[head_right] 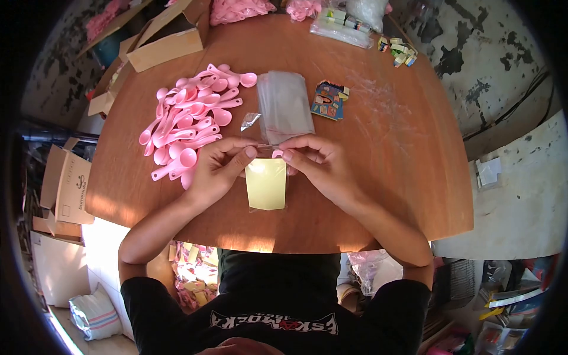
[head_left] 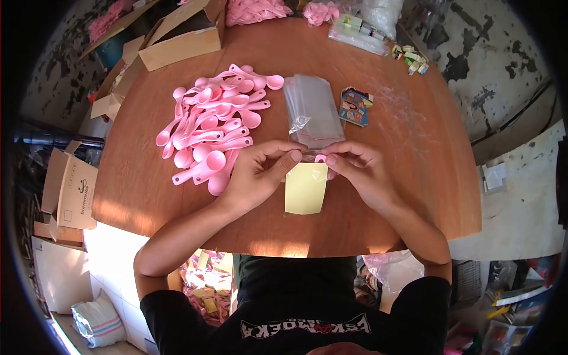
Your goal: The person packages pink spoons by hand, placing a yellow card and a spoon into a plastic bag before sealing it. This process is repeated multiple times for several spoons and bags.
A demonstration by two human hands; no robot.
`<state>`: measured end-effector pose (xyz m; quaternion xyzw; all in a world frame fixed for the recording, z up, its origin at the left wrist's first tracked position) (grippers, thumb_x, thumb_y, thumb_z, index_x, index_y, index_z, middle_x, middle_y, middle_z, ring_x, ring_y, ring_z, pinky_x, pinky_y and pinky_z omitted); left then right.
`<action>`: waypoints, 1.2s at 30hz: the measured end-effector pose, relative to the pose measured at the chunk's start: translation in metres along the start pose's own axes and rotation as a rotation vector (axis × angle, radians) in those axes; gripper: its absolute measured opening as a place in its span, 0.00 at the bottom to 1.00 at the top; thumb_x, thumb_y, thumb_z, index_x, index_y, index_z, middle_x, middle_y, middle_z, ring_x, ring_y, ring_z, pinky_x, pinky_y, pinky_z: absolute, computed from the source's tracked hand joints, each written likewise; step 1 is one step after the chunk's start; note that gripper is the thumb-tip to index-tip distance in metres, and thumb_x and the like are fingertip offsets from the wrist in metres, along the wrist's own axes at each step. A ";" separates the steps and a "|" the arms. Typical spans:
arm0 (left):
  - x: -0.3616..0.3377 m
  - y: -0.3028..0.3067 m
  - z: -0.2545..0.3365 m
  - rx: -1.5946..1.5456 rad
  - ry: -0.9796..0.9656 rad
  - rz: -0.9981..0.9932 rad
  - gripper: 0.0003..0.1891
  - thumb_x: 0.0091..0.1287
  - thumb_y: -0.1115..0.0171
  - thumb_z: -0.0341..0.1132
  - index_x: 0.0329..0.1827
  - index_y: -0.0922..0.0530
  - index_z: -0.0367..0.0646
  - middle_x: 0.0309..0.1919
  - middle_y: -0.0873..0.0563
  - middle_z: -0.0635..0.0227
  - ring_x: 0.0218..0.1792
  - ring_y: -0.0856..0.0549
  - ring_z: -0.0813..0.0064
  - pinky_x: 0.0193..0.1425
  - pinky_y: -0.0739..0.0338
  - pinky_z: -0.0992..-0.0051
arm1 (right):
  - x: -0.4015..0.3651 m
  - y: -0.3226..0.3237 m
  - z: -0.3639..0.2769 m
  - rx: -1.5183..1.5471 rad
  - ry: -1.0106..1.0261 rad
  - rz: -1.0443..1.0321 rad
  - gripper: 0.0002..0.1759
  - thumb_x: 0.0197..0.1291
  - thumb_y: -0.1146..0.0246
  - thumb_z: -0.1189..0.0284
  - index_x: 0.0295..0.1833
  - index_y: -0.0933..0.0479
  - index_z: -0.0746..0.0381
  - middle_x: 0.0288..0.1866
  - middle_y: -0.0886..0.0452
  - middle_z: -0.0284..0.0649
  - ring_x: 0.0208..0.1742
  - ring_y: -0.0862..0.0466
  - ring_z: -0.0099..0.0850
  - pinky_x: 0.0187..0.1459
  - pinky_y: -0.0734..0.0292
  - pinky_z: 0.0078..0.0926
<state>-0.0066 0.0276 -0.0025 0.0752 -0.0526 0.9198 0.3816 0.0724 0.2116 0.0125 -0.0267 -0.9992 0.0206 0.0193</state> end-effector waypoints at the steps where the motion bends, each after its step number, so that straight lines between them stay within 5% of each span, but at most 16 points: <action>1: 0.000 -0.001 -0.001 0.005 0.015 0.012 0.13 0.74 0.41 0.34 0.53 0.20 0.34 0.42 0.12 0.65 0.42 0.16 0.84 0.44 0.19 0.80 | 0.000 0.001 0.001 0.010 0.029 0.005 0.09 0.66 0.37 0.76 0.49 0.20 0.68 0.43 0.16 0.39 0.39 0.19 0.23 0.43 0.22 0.22; 15: 0.002 0.004 -0.003 0.020 0.007 -0.053 0.11 0.72 0.41 0.30 0.54 0.18 0.36 0.45 0.12 0.62 0.41 0.13 0.79 0.42 0.15 0.79 | -0.004 0.017 0.014 0.062 0.010 -0.015 0.08 0.66 0.38 0.79 0.48 0.18 0.69 0.44 0.16 0.40 0.40 0.18 0.23 0.46 0.20 0.23; 17: 0.002 0.005 -0.002 0.004 -0.003 -0.067 0.11 0.73 0.42 0.29 0.53 0.18 0.35 0.46 0.13 0.61 0.42 0.13 0.77 0.43 0.15 0.78 | -0.002 0.019 0.015 0.028 0.161 -0.111 0.08 0.65 0.39 0.82 0.47 0.17 0.69 0.44 0.16 0.40 0.41 0.18 0.23 0.48 0.21 0.23; 29: 0.001 0.012 -0.007 -0.135 0.025 -0.097 0.10 0.73 0.49 0.22 0.49 0.18 0.32 0.45 0.13 0.58 0.45 0.14 0.73 0.50 0.14 0.71 | -0.002 0.016 0.011 -0.130 0.278 -0.117 0.11 0.64 0.43 0.87 0.46 0.17 0.69 0.50 0.17 0.43 0.52 0.17 0.28 0.55 0.22 0.24; 36: 0.003 0.009 -0.008 0.131 -0.052 -0.098 0.11 0.66 0.35 0.23 0.50 0.20 0.32 0.46 0.14 0.60 0.45 0.14 0.75 0.49 0.15 0.74 | -0.004 0.010 0.010 -0.070 0.265 -0.149 0.10 0.62 0.38 0.84 0.49 0.19 0.68 0.51 0.18 0.43 0.52 0.17 0.27 0.53 0.20 0.24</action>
Point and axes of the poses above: each hand's wrist, its own x-axis towards the middle knuckle, its own y-axis out of the back of the hand, z = x × y, the point moved 3 cm from there along x, towards the middle knuckle
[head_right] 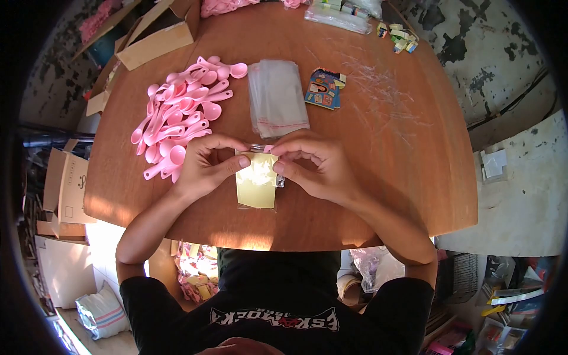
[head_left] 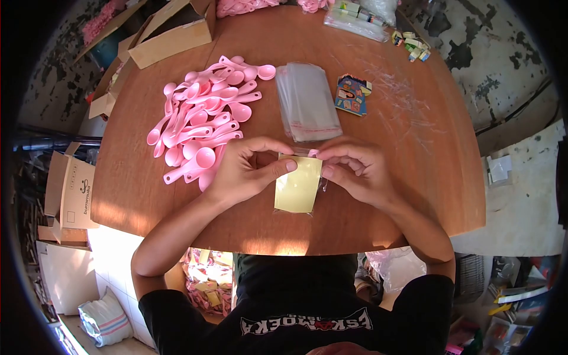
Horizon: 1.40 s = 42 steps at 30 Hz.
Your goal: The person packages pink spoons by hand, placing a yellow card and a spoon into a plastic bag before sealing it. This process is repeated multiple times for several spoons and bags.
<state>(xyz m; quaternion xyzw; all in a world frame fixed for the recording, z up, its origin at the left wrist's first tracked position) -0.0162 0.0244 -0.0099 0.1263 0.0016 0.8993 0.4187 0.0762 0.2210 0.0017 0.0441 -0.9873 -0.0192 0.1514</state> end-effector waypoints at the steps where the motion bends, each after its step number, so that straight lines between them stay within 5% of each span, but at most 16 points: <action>1: 0.001 -0.001 -0.002 -0.069 0.032 0.009 0.13 0.63 0.32 0.23 0.50 0.20 0.32 0.46 0.14 0.61 0.45 0.14 0.76 0.48 0.15 0.75 | 0.001 -0.001 -0.002 -0.091 0.037 0.009 0.10 0.62 0.36 0.83 0.49 0.19 0.68 0.52 0.18 0.43 0.51 0.17 0.27 0.52 0.19 0.24; 6: 0.004 0.000 0.009 -0.094 0.022 -0.009 0.16 0.60 0.30 0.20 0.52 0.21 0.33 0.48 0.15 0.62 0.45 0.13 0.74 0.48 0.16 0.78 | -0.002 -0.003 0.000 -0.176 0.108 0.009 0.14 0.61 0.34 0.82 0.53 0.22 0.66 0.53 0.21 0.41 0.48 0.17 0.26 0.51 0.19 0.24; 12: -0.046 0.018 0.068 0.063 0.124 -0.158 0.18 0.53 0.26 0.19 0.47 0.18 0.33 0.44 0.13 0.59 0.42 0.11 0.73 0.44 0.14 0.77 | -0.006 0.003 0.001 -0.029 -0.046 0.109 0.21 0.61 0.34 0.80 0.60 0.27 0.64 0.52 0.23 0.40 0.45 0.18 0.20 0.49 0.23 0.21; 16: -0.116 0.015 0.101 0.226 -0.023 -0.557 0.17 0.51 0.23 0.23 0.45 0.14 0.38 0.38 0.10 0.60 0.38 0.10 0.68 0.38 0.14 0.79 | -0.005 0.008 0.007 -0.058 -0.027 0.102 0.20 0.62 0.35 0.79 0.59 0.27 0.64 0.51 0.23 0.40 0.41 0.19 0.19 0.47 0.24 0.20; 19: -0.174 0.025 0.074 0.245 0.324 -0.607 0.16 0.56 0.27 0.23 0.48 0.16 0.36 0.44 0.11 0.58 0.40 0.10 0.67 0.39 0.13 0.73 | -0.003 0.007 0.009 -0.058 -0.021 0.068 0.19 0.62 0.35 0.78 0.58 0.27 0.66 0.49 0.22 0.40 0.41 0.19 0.20 0.47 0.24 0.21; 22: -0.223 0.039 0.037 0.553 0.709 -0.396 0.22 0.56 0.29 0.26 0.55 0.19 0.41 0.41 0.12 0.58 0.39 0.12 0.59 0.43 0.16 0.68 | -0.002 0.005 0.010 -0.080 -0.019 0.047 0.18 0.61 0.34 0.78 0.57 0.26 0.67 0.48 0.21 0.40 0.41 0.19 0.21 0.47 0.24 0.22; 23: -0.237 0.037 0.029 0.660 0.813 -0.306 0.25 0.55 0.27 0.30 0.59 0.22 0.41 0.46 0.14 0.55 0.45 0.13 0.57 0.51 0.19 0.65 | -0.002 0.004 0.010 -0.083 -0.020 0.046 0.18 0.61 0.34 0.78 0.56 0.26 0.68 0.48 0.21 0.40 0.40 0.19 0.21 0.47 0.24 0.23; 24: -0.250 0.023 0.028 1.022 0.685 -0.307 0.27 0.57 0.27 0.34 0.60 0.23 0.41 0.50 0.16 0.53 0.49 0.15 0.56 0.56 0.21 0.63 | -0.002 0.002 0.012 -0.078 -0.020 0.037 0.18 0.61 0.34 0.78 0.56 0.26 0.68 0.48 0.21 0.40 0.40 0.19 0.21 0.47 0.24 0.23; 26: -0.228 -0.003 0.029 0.748 0.614 -0.376 0.24 0.61 0.30 0.34 0.61 0.24 0.41 0.51 0.16 0.56 0.44 0.14 0.58 0.49 0.20 0.66 | -0.002 0.003 0.014 -0.120 -0.007 0.050 0.17 0.61 0.34 0.78 0.55 0.25 0.66 0.47 0.20 0.39 0.41 0.19 0.20 0.48 0.25 0.23; 32: -0.140 -0.098 0.056 -0.462 -0.293 -0.432 0.11 0.69 0.38 0.31 0.48 0.17 0.32 0.34 0.13 0.58 0.28 0.14 0.70 0.31 0.22 0.73 | -0.005 0.002 0.014 -0.190 0.000 0.061 0.16 0.62 0.34 0.77 0.55 0.24 0.65 0.47 0.20 0.37 0.42 0.20 0.19 0.47 0.26 0.22; 37: -0.079 -0.111 0.122 -1.002 -0.458 -0.225 0.14 0.70 0.39 0.34 0.44 0.18 0.26 0.28 0.15 0.60 0.19 0.22 0.77 0.22 0.31 0.79 | -0.006 0.002 0.013 -0.195 -0.041 0.057 0.16 0.62 0.35 0.77 0.55 0.24 0.65 0.46 0.21 0.37 0.42 0.21 0.19 0.48 0.26 0.22; 39: -0.071 -0.110 0.138 -1.118 -0.572 -0.405 0.13 0.68 0.40 0.33 0.41 0.19 0.28 0.25 0.17 0.63 0.15 0.25 0.81 0.16 0.39 0.81 | -0.005 0.002 0.014 -0.208 -0.012 0.077 0.15 0.62 0.35 0.77 0.55 0.24 0.64 0.45 0.21 0.36 0.42 0.21 0.19 0.48 0.27 0.22; 42: -0.072 -0.113 0.141 -1.143 -0.516 -0.422 0.11 0.65 0.40 0.32 0.39 0.20 0.29 0.23 0.19 0.67 0.14 0.27 0.84 0.14 0.44 0.82 | -0.004 0.004 0.013 -0.211 0.007 0.094 0.15 0.62 0.35 0.77 0.55 0.24 0.64 0.46 0.21 0.37 0.41 0.21 0.18 0.47 0.26 0.21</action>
Point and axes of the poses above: each hand's wrist, its own x-axis towards the middle knuckle, its own y-axis out of the back of the hand, z = x × y, the point moved 3 cm from there along x, towards the middle knuckle
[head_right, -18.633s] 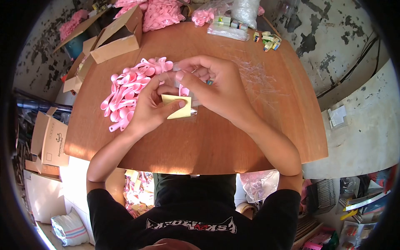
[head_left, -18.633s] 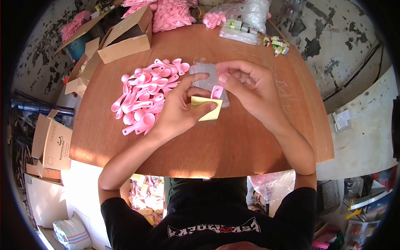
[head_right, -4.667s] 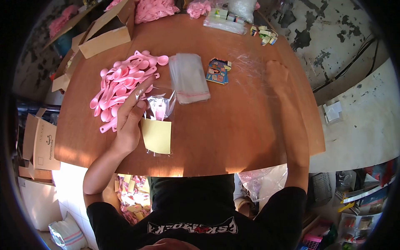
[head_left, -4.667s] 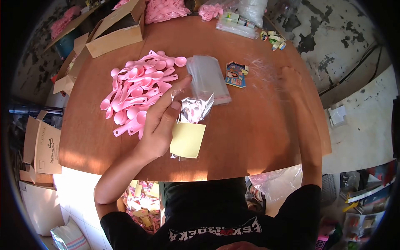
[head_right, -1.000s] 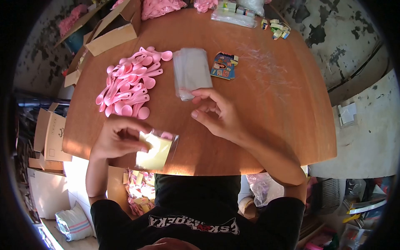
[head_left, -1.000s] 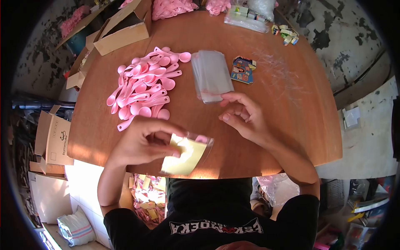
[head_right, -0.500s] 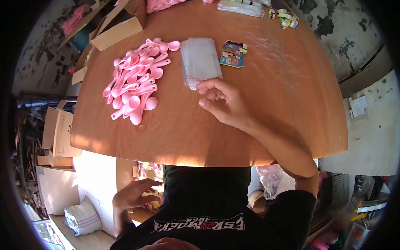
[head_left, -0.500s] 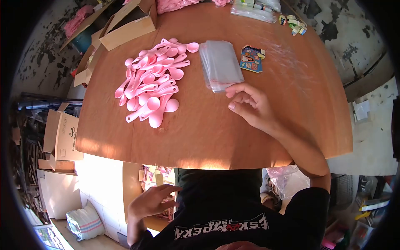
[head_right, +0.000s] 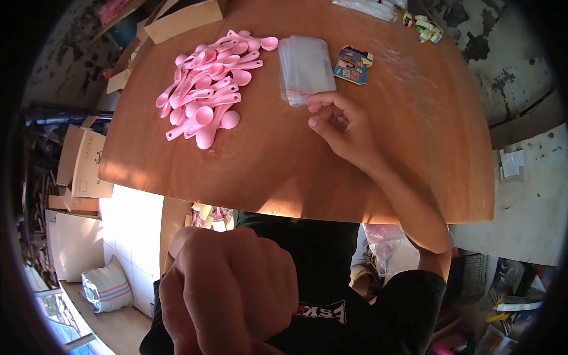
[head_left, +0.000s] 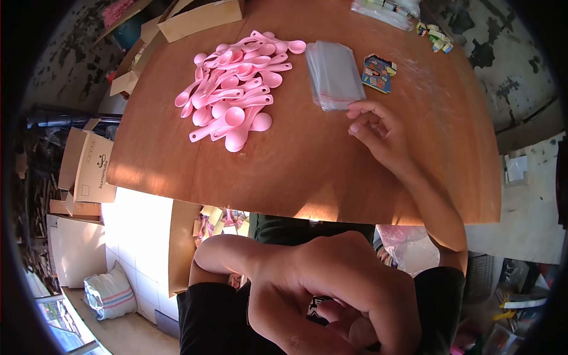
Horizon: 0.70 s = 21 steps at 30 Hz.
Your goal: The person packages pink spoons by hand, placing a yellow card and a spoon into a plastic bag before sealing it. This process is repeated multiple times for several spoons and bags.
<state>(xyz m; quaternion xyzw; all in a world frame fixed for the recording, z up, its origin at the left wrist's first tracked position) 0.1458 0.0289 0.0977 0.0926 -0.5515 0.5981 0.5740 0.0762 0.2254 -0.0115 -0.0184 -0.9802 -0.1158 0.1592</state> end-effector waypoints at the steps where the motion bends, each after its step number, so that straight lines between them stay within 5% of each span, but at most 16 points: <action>1: -0.002 0.002 0.006 -0.003 0.133 -0.065 0.09 0.63 0.42 0.30 0.38 0.21 0.30 0.23 0.19 0.69 0.14 0.28 0.87 0.16 0.44 0.83 | 0.001 0.000 -0.001 0.002 -0.002 0.000 0.15 0.62 0.35 0.77 0.55 0.24 0.64 0.46 0.21 0.37 0.41 0.21 0.18 0.47 0.26 0.21; 4: 0.001 -0.008 0.013 -0.212 0.064 0.046 0.09 0.65 0.37 0.28 0.40 0.20 0.28 0.30 0.14 0.59 0.14 0.25 0.83 0.15 0.35 0.83 | 0.012 0.008 -0.005 -0.073 0.031 0.045 0.14 0.62 0.35 0.78 0.53 0.22 0.63 0.44 0.19 0.35 0.39 0.21 0.18 0.41 0.26 0.18; 8: -0.002 0.000 0.025 -0.144 0.120 0.054 0.08 0.62 0.34 0.30 0.35 0.20 0.32 0.24 0.19 0.68 0.14 0.29 0.86 0.16 0.40 0.82 | 0.037 0.018 -0.008 -0.351 0.139 0.154 0.08 0.60 0.35 0.78 0.46 0.18 0.63 0.34 0.17 0.33 0.33 0.21 0.19 0.33 0.28 0.18; 10: 0.004 0.013 0.033 0.040 0.310 -0.107 0.11 0.67 0.35 0.35 0.35 0.20 0.32 0.18 0.21 0.68 0.13 0.27 0.76 0.14 0.42 0.73 | 0.049 0.024 -0.009 -0.674 0.168 0.061 0.07 0.59 0.34 0.75 0.43 0.17 0.64 0.36 0.17 0.36 0.35 0.18 0.23 0.36 0.25 0.21; 13: -0.007 0.033 0.027 0.169 0.507 -0.020 0.09 0.63 0.31 0.29 0.35 0.25 0.37 0.20 0.24 0.75 0.16 0.30 0.85 0.17 0.44 0.80 | 0.059 0.025 -0.005 -0.873 0.137 0.021 0.08 0.55 0.32 0.72 0.38 0.16 0.64 0.32 0.17 0.41 0.32 0.17 0.29 0.35 0.24 0.26; 17: -0.020 0.068 0.019 0.484 0.843 0.072 0.10 0.64 0.30 0.29 0.36 0.26 0.42 0.25 0.23 0.80 0.25 0.30 0.94 0.26 0.41 0.86 | 0.063 0.022 0.011 -0.761 0.056 -0.056 0.09 0.54 0.31 0.69 0.36 0.15 0.63 0.29 0.17 0.43 0.30 0.17 0.34 0.35 0.24 0.31; 21: -0.024 0.106 0.022 0.900 0.766 0.184 0.09 0.64 0.31 0.27 0.35 0.25 0.39 0.26 0.22 0.78 0.29 0.27 0.91 0.33 0.33 0.84 | 0.064 0.022 0.012 -0.772 0.069 -0.021 0.08 0.54 0.32 0.70 0.36 0.15 0.64 0.29 0.17 0.44 0.30 0.17 0.34 0.35 0.25 0.32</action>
Point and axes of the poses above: each hand's wrist, its own x-axis towards the middle knuckle, its own y-axis out of the back of the hand, z = x × y, the point moved 3 cm from there along x, towards the middle knuckle
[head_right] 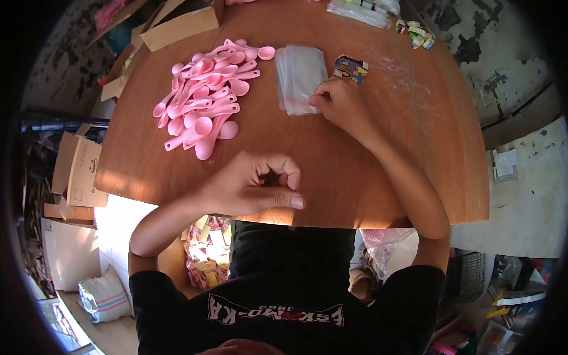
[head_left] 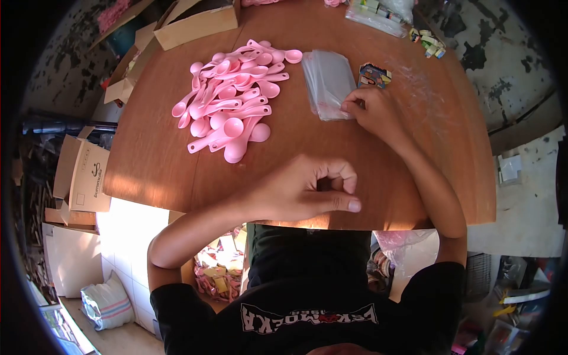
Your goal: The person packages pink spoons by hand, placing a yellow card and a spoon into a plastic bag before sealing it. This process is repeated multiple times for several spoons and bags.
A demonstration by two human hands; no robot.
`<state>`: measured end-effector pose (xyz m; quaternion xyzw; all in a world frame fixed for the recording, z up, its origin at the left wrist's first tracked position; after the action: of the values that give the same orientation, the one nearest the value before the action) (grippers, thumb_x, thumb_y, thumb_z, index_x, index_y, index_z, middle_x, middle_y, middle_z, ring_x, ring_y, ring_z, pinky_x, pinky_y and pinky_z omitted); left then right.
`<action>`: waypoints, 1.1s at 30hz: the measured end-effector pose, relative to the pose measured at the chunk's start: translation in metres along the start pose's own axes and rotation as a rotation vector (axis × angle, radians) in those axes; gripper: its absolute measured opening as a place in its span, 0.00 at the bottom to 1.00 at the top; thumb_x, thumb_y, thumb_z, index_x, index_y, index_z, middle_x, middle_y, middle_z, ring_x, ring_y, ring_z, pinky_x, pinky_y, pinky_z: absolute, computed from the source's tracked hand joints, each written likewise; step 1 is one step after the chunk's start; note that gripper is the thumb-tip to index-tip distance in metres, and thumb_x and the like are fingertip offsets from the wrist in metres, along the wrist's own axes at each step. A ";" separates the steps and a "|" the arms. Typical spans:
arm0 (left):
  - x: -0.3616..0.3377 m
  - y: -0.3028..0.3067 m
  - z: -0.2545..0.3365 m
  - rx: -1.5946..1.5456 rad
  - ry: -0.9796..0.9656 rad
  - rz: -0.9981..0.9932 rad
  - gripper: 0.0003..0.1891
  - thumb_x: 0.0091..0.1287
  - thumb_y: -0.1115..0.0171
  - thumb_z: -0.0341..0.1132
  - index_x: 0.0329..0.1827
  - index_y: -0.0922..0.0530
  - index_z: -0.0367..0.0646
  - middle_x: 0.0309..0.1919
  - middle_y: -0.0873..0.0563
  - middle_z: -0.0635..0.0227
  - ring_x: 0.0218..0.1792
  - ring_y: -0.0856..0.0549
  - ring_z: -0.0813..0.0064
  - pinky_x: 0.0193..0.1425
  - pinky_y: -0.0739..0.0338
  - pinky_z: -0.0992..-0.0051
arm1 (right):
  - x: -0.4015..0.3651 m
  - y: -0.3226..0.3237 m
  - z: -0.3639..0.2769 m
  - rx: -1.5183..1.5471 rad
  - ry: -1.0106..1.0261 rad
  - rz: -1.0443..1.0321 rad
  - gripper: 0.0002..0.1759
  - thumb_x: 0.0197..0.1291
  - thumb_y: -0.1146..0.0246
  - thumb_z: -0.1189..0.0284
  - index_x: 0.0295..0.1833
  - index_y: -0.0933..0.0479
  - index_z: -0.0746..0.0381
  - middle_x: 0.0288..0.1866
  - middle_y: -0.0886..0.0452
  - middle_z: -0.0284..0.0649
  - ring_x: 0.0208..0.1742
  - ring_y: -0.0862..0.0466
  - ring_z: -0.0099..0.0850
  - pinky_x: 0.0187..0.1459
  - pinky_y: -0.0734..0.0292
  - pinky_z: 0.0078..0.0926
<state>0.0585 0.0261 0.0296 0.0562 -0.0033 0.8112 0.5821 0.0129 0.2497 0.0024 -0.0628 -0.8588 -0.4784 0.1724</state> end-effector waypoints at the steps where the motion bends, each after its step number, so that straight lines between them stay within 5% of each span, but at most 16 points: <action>1: 0.003 0.008 -0.004 0.110 -0.032 0.056 0.09 0.64 0.31 0.27 0.35 0.25 0.38 0.27 0.22 0.78 0.30 0.27 0.91 0.33 0.32 0.84 | 0.000 0.000 0.000 -0.031 -0.027 -0.004 0.08 0.55 0.32 0.70 0.37 0.15 0.64 0.30 0.17 0.44 0.30 0.17 0.34 0.35 0.25 0.32; 5: 0.013 0.033 -0.005 0.345 -0.022 0.182 0.07 0.65 0.31 0.30 0.34 0.20 0.38 0.24 0.20 0.76 0.27 0.26 0.90 0.30 0.31 0.83 | 0.002 0.000 0.001 0.017 -0.044 0.145 0.06 0.55 0.32 0.73 0.34 0.16 0.65 0.29 0.18 0.44 0.29 0.18 0.36 0.33 0.25 0.34; 7: 0.019 0.043 -0.005 0.451 -0.034 0.248 0.05 0.66 0.32 0.31 0.37 0.17 0.37 0.25 0.17 0.73 0.25 0.25 0.89 0.29 0.31 0.82 | 0.000 0.015 -0.011 0.129 0.014 0.456 0.07 0.57 0.33 0.71 0.35 0.17 0.64 0.31 0.19 0.41 0.28 0.20 0.33 0.33 0.26 0.32; 11: 0.035 0.066 -0.010 0.619 -0.162 0.372 0.06 0.62 0.38 0.22 0.41 0.18 0.35 0.31 0.15 0.66 0.27 0.21 0.82 0.32 0.28 0.78 | 0.005 0.026 -0.013 0.047 0.024 0.318 0.07 0.58 0.33 0.69 0.35 0.17 0.62 0.32 0.18 0.40 0.27 0.21 0.32 0.32 0.26 0.30; 14: 0.048 0.080 -0.021 0.797 -0.279 0.413 0.21 0.51 0.47 0.14 0.49 0.24 0.36 0.43 0.18 0.57 0.36 0.18 0.67 0.39 0.25 0.72 | 0.007 0.023 -0.010 0.085 0.010 0.300 0.07 0.57 0.32 0.69 0.36 0.16 0.62 0.31 0.18 0.40 0.27 0.21 0.30 0.31 0.27 0.29; 21: 0.068 0.084 -0.041 0.799 -0.317 0.449 0.29 0.46 0.48 0.13 0.56 0.31 0.37 0.53 0.23 0.55 0.50 0.22 0.55 0.49 0.27 0.66 | 0.002 0.014 -0.008 0.138 -0.021 0.132 0.05 0.60 0.33 0.74 0.37 0.18 0.66 0.30 0.21 0.35 0.28 0.24 0.22 0.31 0.30 0.22; 23: 0.064 0.082 -0.034 0.901 -0.466 0.507 0.29 0.45 0.47 0.13 0.55 0.30 0.38 0.51 0.24 0.52 0.51 0.24 0.48 0.51 0.27 0.58 | -0.004 0.012 -0.016 0.168 -0.035 0.068 0.05 0.60 0.33 0.74 0.37 0.18 0.66 0.30 0.21 0.35 0.28 0.24 0.22 0.31 0.29 0.22; 25: 0.062 0.083 -0.036 0.908 -0.431 0.481 0.29 0.46 0.45 0.14 0.57 0.31 0.38 0.52 0.25 0.53 0.52 0.24 0.52 0.52 0.28 0.60 | -0.012 0.010 -0.029 0.228 0.059 0.078 0.06 0.56 0.32 0.72 0.36 0.16 0.64 0.30 0.18 0.42 0.27 0.20 0.32 0.32 0.25 0.29; 29: 0.057 0.076 -0.040 0.831 -0.362 0.559 0.30 0.48 0.40 0.18 0.59 0.33 0.37 0.53 0.27 0.53 0.52 0.24 0.58 0.53 0.28 0.64 | -0.015 0.008 -0.029 0.182 -0.030 0.148 0.05 0.57 0.33 0.73 0.34 0.18 0.65 0.30 0.18 0.42 0.26 0.19 0.32 0.32 0.25 0.29; 33: 0.053 0.072 -0.039 0.745 -0.278 0.679 0.30 0.50 0.43 0.19 0.60 0.33 0.37 0.47 0.25 0.50 0.46 0.21 0.52 0.48 0.26 0.60 | -0.015 -0.002 -0.021 0.179 0.007 0.191 0.06 0.57 0.33 0.73 0.34 0.18 0.65 0.30 0.18 0.42 0.26 0.19 0.32 0.31 0.25 0.29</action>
<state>-0.0302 0.0560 0.0003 0.3625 0.1903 0.8852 0.2211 0.0308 0.2319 0.0056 -0.1270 -0.8875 -0.3816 0.2249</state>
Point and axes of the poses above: each hand's wrist, its own x-axis towards the middle knuckle, its own y-axis out of the back of the hand, z = x × y, the point moved 3 cm from there along x, towards the middle knuckle
